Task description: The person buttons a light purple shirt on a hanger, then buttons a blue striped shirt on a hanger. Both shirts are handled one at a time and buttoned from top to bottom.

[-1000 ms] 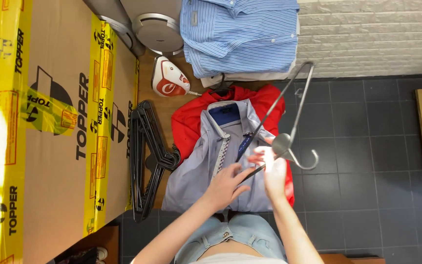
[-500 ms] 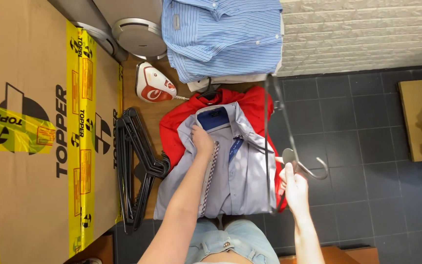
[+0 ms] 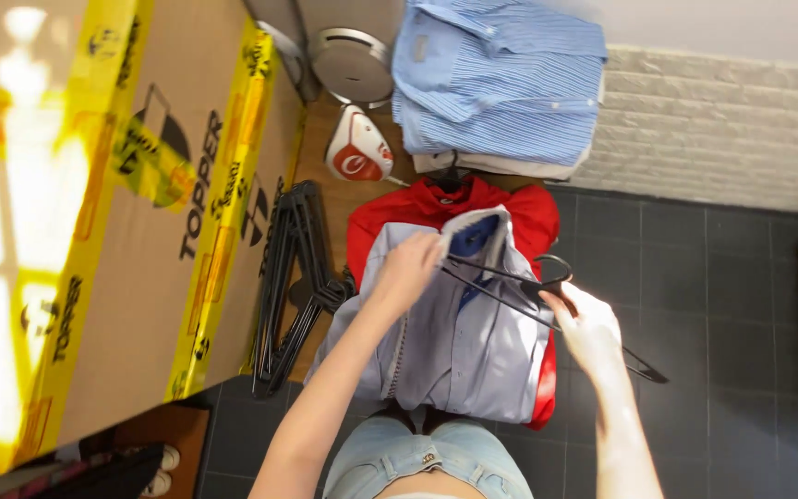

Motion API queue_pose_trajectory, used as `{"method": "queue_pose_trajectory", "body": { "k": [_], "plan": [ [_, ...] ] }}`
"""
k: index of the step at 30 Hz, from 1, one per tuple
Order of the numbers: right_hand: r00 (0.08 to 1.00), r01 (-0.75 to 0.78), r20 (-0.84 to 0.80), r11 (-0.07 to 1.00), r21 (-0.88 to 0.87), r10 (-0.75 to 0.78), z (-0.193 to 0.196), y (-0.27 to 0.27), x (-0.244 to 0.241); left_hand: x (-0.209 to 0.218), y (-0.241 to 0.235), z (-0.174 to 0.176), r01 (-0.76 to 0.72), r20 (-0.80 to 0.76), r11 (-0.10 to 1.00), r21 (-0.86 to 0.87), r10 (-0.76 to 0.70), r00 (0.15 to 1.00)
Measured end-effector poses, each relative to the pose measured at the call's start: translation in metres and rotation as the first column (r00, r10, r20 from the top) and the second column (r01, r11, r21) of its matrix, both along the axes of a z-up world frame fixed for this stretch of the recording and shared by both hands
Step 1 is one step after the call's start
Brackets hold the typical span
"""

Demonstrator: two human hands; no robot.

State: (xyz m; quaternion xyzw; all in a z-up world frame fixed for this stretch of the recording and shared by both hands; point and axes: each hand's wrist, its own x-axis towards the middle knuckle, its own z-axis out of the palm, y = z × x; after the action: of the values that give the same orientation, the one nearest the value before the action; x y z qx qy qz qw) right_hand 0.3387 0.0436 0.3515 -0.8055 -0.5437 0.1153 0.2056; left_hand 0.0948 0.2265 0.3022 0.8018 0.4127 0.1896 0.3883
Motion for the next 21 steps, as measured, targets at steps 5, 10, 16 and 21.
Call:
{"method": "queue_pose_trajectory", "body": {
  "k": [5, 10, 16, 21],
  "plan": [
    [0.921, -0.081, -0.387, 0.995, -0.061, 0.051, -0.1, 0.042, -0.018, 0.018, -0.046, 0.026, 0.001, 0.057, 1.0, 0.021, -0.003, 0.998],
    [0.894, -0.088, -0.443, 0.996, -0.013, 0.073, -0.127, 0.047, -0.019, -0.001, -0.05, 0.043, -0.055, 0.091, 0.995, 0.082, 0.047, 0.995],
    [0.802, -0.048, -0.577, 0.98, 0.195, 0.154, -0.107, 0.028, 0.002, -0.027, -0.042, 0.052, 0.01, 0.106, 0.941, 0.339, -0.049, 0.993],
    [0.98, -0.112, -0.084, 0.848, 0.519, 0.181, -0.055, 0.039, -0.029, -0.019, -0.035, 0.045, 0.174, -0.118, 0.941, 0.29, -0.146, 0.982]
  ]
}}
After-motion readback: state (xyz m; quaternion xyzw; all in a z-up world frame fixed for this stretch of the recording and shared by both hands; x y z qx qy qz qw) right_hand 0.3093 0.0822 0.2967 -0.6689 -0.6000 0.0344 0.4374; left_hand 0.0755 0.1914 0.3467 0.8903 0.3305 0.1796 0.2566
